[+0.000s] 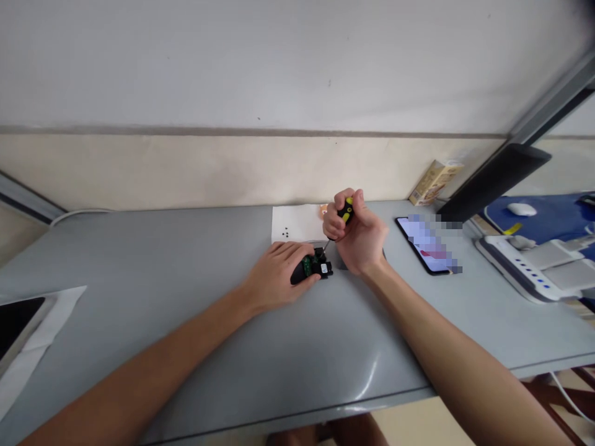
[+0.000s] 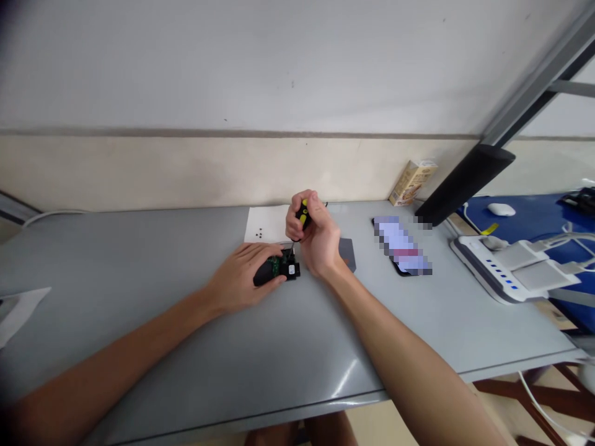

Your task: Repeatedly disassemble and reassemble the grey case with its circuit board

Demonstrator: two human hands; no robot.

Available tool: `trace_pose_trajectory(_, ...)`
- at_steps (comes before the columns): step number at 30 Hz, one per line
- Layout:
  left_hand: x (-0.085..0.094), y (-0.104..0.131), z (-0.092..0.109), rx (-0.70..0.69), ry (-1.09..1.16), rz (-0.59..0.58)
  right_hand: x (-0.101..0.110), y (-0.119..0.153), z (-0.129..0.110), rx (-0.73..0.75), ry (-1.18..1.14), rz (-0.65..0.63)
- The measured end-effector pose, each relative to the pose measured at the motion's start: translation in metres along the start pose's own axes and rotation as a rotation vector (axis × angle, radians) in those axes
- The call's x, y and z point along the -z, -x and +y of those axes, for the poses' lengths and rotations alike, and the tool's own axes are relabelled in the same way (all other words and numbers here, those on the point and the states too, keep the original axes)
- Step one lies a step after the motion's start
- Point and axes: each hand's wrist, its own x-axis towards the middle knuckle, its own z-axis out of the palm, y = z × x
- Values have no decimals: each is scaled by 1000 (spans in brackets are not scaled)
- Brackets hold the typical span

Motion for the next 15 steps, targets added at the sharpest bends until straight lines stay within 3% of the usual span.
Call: trace_pose_trajectory(15, -2, 0, -1, -32, -8, 29, 2, -2, 0, 24, -81, -16)
